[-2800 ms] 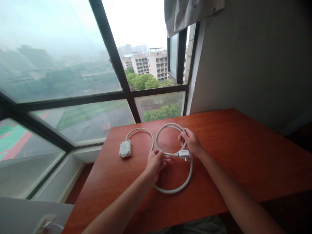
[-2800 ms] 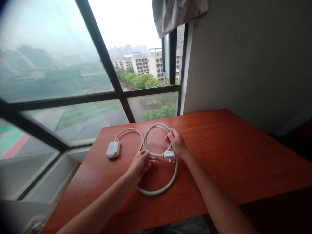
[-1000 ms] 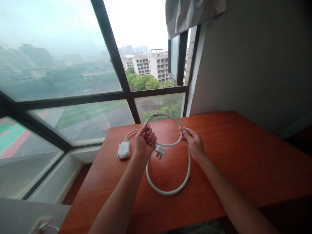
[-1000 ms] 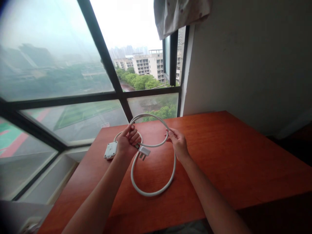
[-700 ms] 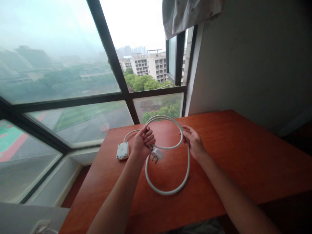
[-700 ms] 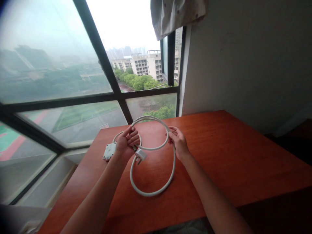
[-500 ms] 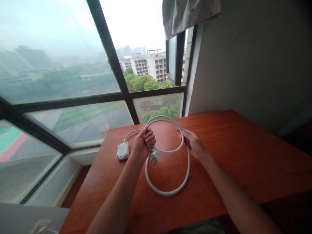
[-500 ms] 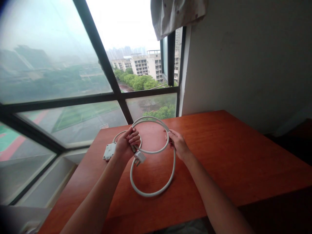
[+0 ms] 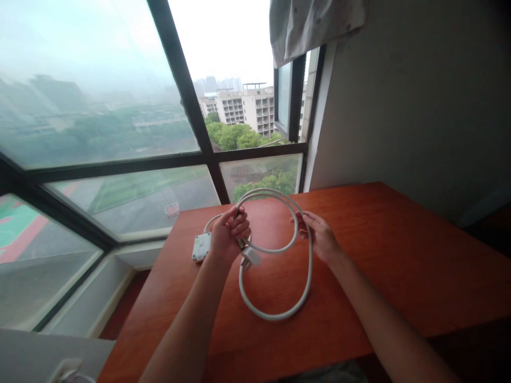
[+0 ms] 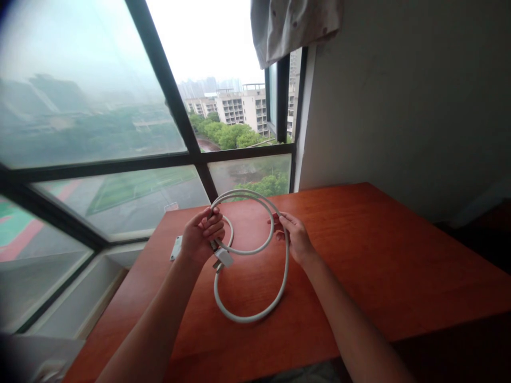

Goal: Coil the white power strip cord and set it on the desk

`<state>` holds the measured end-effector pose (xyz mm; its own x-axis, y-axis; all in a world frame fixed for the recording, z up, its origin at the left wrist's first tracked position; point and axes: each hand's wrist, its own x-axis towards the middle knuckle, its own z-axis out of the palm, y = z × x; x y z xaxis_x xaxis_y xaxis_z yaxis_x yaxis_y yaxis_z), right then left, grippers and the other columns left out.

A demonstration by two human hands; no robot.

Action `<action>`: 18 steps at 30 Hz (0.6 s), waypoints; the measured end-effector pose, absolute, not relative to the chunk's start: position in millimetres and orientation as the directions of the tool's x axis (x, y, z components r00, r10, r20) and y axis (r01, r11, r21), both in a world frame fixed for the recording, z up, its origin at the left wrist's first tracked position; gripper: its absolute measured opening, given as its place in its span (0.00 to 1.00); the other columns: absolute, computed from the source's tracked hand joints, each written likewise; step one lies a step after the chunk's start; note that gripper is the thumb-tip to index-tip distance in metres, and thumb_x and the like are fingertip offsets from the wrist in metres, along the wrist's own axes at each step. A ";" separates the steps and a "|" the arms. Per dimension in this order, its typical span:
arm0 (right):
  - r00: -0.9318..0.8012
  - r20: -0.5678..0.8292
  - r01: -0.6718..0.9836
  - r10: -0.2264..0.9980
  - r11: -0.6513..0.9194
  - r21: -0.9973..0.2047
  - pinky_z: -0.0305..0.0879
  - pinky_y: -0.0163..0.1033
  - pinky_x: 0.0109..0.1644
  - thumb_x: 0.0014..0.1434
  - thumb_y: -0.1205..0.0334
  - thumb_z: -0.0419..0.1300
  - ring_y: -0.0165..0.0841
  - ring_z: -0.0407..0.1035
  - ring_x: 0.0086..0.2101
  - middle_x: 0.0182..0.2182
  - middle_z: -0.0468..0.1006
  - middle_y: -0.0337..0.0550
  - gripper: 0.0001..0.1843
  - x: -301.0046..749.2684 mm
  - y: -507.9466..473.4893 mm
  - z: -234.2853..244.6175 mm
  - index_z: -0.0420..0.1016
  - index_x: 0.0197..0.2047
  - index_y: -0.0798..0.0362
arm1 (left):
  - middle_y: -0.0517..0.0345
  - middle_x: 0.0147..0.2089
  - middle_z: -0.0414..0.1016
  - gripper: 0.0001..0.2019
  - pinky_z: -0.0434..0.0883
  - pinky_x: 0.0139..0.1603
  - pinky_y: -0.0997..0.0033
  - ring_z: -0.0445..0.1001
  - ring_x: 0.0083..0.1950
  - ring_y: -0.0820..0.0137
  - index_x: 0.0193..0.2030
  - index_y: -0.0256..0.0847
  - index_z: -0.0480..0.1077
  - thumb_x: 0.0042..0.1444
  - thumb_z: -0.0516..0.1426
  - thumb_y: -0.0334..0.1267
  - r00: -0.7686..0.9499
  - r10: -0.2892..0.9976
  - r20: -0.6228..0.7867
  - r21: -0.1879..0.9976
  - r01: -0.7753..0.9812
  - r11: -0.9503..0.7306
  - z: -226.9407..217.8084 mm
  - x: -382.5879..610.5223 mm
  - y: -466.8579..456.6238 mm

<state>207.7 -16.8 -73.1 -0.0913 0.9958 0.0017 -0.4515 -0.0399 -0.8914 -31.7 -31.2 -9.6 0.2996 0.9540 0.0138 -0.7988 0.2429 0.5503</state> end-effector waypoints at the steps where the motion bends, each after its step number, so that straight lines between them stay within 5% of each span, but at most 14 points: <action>1: -0.094 0.001 -0.450 0.996 -0.042 -0.892 0.56 0.30 0.24 0.52 0.52 0.65 0.28 0.67 0.28 0.32 0.78 0.43 0.15 208.0 -17.5 -72.5 0.76 0.41 0.52 | 0.69 0.20 0.50 0.06 0.52 0.15 0.84 0.50 0.16 0.84 0.35 0.32 0.67 0.61 0.52 0.32 0.281 0.960 0.010 0.570 -0.790 0.225 -10.5 -32.0 -30.1; 10: -0.089 0.040 -0.363 0.995 0.005 -0.932 0.47 0.28 0.19 0.53 0.51 0.66 0.21 0.56 0.20 0.27 0.70 0.35 0.16 206.6 -19.0 -72.0 0.76 0.41 0.51 | 0.64 0.25 0.62 0.13 0.61 0.22 0.81 0.62 0.23 0.79 0.35 0.35 0.67 0.52 0.63 0.42 0.093 0.995 -0.034 0.882 -0.465 0.073 -24.4 -28.7 -26.9; 18: -0.101 0.040 -0.356 0.994 0.001 -0.934 0.48 0.29 0.19 0.52 0.49 0.65 0.23 0.57 0.20 0.26 0.71 0.36 0.18 202.3 -22.9 -68.8 0.76 0.42 0.51 | 0.67 0.23 0.61 0.13 0.63 0.21 0.82 0.60 0.19 0.81 0.35 0.37 0.68 0.52 0.63 0.44 -0.146 0.989 0.018 0.925 -0.373 -0.072 -36.9 -24.4 -18.3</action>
<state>202.3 -22.9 -68.8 -0.1015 0.9940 0.0402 -0.3563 0.0014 -0.9344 -24.4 -18.3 -36.9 -0.1457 0.9892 0.0182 -0.3725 -0.0719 0.9252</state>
